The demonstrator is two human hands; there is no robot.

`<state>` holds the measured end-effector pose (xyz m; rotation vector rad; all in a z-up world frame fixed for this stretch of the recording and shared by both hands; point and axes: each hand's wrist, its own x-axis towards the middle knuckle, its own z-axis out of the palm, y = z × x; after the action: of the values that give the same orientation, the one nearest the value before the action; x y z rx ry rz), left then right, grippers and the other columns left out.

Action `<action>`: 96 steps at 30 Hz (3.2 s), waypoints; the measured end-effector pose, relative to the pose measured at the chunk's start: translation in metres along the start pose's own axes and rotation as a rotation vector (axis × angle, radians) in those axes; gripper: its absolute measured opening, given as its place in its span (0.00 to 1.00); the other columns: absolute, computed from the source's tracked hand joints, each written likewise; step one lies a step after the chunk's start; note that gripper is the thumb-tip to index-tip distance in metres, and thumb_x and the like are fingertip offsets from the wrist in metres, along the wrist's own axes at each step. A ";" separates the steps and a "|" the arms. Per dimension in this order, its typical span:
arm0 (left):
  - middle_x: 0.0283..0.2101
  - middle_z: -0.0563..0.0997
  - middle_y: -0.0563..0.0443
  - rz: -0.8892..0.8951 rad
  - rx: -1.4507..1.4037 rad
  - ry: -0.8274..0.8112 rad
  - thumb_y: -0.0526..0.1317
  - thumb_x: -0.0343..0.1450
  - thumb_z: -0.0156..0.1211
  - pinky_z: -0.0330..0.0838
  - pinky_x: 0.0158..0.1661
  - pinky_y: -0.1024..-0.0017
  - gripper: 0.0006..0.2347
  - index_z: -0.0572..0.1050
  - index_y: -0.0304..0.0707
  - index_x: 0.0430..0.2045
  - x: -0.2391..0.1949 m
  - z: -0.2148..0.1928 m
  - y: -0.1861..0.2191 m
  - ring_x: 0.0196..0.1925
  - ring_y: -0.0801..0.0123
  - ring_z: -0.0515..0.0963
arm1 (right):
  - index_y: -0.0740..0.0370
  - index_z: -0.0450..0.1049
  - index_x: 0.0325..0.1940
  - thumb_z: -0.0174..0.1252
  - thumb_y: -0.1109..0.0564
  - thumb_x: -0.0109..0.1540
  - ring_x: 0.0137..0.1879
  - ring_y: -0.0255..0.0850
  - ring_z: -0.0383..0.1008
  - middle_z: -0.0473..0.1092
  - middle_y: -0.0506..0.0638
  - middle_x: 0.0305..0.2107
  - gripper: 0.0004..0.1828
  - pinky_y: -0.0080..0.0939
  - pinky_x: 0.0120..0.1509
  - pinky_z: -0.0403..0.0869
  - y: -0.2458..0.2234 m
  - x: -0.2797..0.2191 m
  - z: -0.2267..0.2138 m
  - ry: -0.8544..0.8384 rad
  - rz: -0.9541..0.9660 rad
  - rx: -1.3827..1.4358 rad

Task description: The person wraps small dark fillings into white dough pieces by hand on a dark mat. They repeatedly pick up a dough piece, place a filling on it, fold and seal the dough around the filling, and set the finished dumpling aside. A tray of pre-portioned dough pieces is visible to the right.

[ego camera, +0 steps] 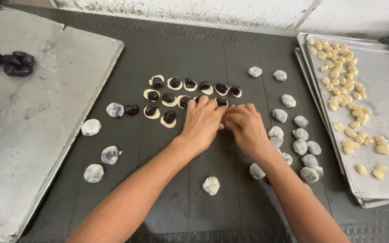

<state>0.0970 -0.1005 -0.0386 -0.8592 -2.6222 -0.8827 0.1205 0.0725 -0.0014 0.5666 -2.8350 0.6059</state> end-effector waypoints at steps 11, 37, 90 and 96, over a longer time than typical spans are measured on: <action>0.26 0.66 0.50 0.172 0.285 0.166 0.37 0.69 0.53 0.54 0.40 0.58 0.07 0.65 0.43 0.38 -0.013 -0.030 0.034 0.37 0.60 0.64 | 0.50 0.78 0.31 0.71 0.54 0.50 0.36 0.36 0.70 0.73 0.38 0.25 0.09 0.33 0.47 0.72 -0.003 -0.018 0.011 0.289 -0.070 0.159; 0.29 0.74 0.51 -0.810 -1.542 -0.091 0.35 0.69 0.61 0.82 0.27 0.78 0.08 0.75 0.29 0.38 -0.051 -0.033 0.064 0.27 0.70 0.81 | 0.63 0.80 0.38 0.67 0.63 0.55 0.31 0.39 0.74 0.74 0.49 0.28 0.08 0.38 0.39 0.74 -0.071 -0.076 -0.037 0.462 -0.121 0.505; 0.33 0.70 0.49 -0.037 0.218 0.243 0.42 0.70 0.55 0.60 0.36 0.65 0.07 0.71 0.39 0.34 -0.044 -0.022 -0.001 0.37 0.60 0.67 | 0.48 0.80 0.39 0.62 0.55 0.59 0.46 0.40 0.72 0.74 0.42 0.37 0.05 0.39 0.48 0.74 -0.013 0.024 0.037 0.155 -0.131 0.108; 0.31 0.70 0.53 -0.130 0.196 0.177 0.48 0.68 0.56 0.57 0.38 0.64 0.10 0.71 0.43 0.33 -0.043 -0.033 -0.008 0.38 0.62 0.65 | 0.49 0.78 0.35 0.66 0.54 0.56 0.43 0.39 0.70 0.70 0.41 0.30 0.05 0.40 0.50 0.72 -0.011 0.033 0.050 0.046 -0.053 0.224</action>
<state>0.1284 -0.1454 -0.0332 -0.5409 -2.5774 -0.6824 0.0902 0.0316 -0.0343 0.6531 -2.7176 0.9207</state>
